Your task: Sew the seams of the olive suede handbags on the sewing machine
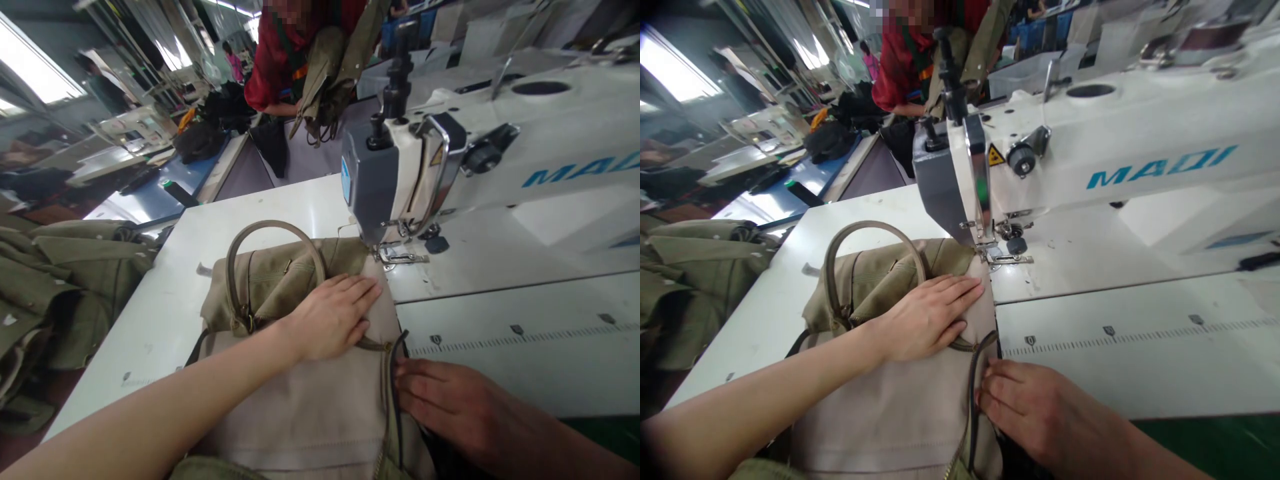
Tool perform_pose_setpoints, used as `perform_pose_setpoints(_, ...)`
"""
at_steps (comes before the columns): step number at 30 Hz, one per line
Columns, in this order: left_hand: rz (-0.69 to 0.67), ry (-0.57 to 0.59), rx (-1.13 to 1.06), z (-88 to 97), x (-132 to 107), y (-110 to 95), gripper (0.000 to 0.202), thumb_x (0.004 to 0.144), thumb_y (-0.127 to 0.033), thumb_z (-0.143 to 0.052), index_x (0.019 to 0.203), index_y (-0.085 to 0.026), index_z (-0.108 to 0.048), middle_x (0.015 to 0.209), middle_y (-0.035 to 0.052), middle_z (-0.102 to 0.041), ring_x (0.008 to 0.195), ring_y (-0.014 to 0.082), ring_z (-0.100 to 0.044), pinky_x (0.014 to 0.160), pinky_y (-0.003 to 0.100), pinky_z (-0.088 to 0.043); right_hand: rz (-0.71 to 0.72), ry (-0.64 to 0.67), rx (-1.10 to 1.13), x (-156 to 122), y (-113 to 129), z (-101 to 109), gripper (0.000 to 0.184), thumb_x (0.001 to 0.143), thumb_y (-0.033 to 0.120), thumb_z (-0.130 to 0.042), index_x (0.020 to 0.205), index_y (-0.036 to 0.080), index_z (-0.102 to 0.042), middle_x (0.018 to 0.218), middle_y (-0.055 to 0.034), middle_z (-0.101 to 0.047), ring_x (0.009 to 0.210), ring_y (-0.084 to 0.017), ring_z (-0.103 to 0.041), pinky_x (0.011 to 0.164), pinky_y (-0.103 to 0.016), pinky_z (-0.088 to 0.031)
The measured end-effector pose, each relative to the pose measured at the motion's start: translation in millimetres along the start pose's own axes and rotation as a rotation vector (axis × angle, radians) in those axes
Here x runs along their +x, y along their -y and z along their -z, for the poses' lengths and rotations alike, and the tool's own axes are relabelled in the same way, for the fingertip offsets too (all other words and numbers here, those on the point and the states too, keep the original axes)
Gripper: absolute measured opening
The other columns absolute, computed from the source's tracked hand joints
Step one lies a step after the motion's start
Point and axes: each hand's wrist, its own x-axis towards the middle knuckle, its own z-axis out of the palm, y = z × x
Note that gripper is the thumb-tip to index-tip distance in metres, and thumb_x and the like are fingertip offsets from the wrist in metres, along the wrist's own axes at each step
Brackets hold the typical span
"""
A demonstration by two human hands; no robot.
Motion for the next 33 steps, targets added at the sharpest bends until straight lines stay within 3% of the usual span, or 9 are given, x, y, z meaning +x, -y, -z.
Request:
perform_pose_setpoints(11,-0.013,-0.02,-0.03,5.4,21.8,40.8,0.05,0.093,-0.028,-0.041,0.14,-0.011,-0.034,0.148,0.0125,-0.035,0.136,0.0215,-0.034,0.114,0.036,-0.027,0.008,0.015,0.007,5.2,-48.5,5.6,0.038,0.097,0.007,-0.027,0.103,0.007,-0.065,0.094,-0.014,-0.07,0.098,-0.018,-0.065,0.097,-0.031,-0.049)
perform_pose_setpoints(14,-0.029,-0.035,-0.052,7.7,29.7,56.9,0.045,0.093,-0.028,-0.043,0.135,-0.011,-0.039,0.143,0.0133,-0.04,0.131,0.0216,-0.04,0.111,0.035,-0.03,0.009,0.027,-0.004,7.7,-57.1,0.6,0.035,0.094,0.005,-0.03,0.101,0.006,-0.065,0.097,-0.0155,-0.069,0.102,-0.02,-0.063,0.097,-0.033,-0.05)
perform_pose_setpoints(17,-0.085,-0.012,-0.072,15.9,28.3,59.5,0.039,0.089,-0.018,-0.044,0.127,-0.017,-0.046,0.139,0.0104,-0.043,0.13,0.0211,-0.042,0.112,0.038,-0.029,-0.014,0.025,-0.012,9.0,-60.5,-1.5,0.033,0.092,0.005,-0.034,0.103,0.007,-0.065,0.103,-0.0157,-0.068,0.108,-0.021,-0.06,0.095,-0.033,-0.051)
perform_pose_setpoints(19,-0.188,0.056,-0.106,24.8,15.5,44.0,0.039,0.081,-0.012,-0.049,0.119,-0.02,-0.053,0.138,0.0075,-0.046,0.129,0.0209,-0.043,0.114,0.04,-0.025,-0.053,0.03,0.029,10.3,-59.2,0.3,0.031,0.091,0.005,-0.036,0.104,0.009,-0.064,0.105,-0.0153,-0.067,0.11,-0.02,-0.059,0.096,-0.033,-0.05)
perform_pose_setpoints(23,-0.296,0.204,-0.23,34.0,-35.2,-15.4,0.032,0.078,-0.025,-0.059,0.11,-0.02,-0.059,0.126,0.0069,-0.058,0.124,0.0223,-0.049,0.113,0.033,-0.03,-0.098,0.081,0.16,11.8,-50.1,6.7,0.033,0.085,0.005,-0.041,0.108,0.013,-0.063,0.11,-0.0141,-0.064,0.111,-0.02,-0.057,0.104,-0.037,-0.043)
perform_pose_setpoints(27,-0.168,0.121,-0.173,8.1,-79.9,-59.0,0.036,0.089,-0.018,-0.047,0.125,-0.016,-0.05,0.14,0.0058,-0.048,0.139,0.02,-0.029,0.121,0.04,-0.013,-0.085,0.093,0.189,1.5,-34.8,7.8,0.034,0.083,0.003,-0.042,0.106,0.014,-0.065,0.109,-0.0137,-0.064,0.112,-0.019,-0.057,0.104,-0.037,-0.041)
perform_pose_setpoints(30,-0.037,0.011,-0.077,-16.7,-92.7,-71.0,0.038,0.091,-0.014,-0.041,0.129,-0.013,-0.047,0.145,0.0069,-0.041,0.14,0.0216,-0.028,0.12,0.046,-0.003,-0.088,0.083,0.089,-9.7,-23.4,7.0,0.032,0.087,0.004,-0.042,0.109,0.013,-0.064,0.109,-0.0144,-0.066,0.112,-0.02,-0.058,0.099,-0.034,-0.046)
perform_pose_setpoints(33,0.019,0.027,-0.087,-17.5,-93.2,-74.1,0.047,0.089,-0.015,-0.041,0.136,-0.016,-0.042,0.148,0.0062,-0.037,0.139,0.0221,-0.03,0.12,0.047,-0.003,-0.052,0.021,0.003,-14.5,-16.1,6.1,0.028,0.089,0.005,-0.043,0.106,0.012,-0.065,0.103,-0.014,-0.068,0.108,-0.021,-0.061,0.098,-0.037,-0.048)
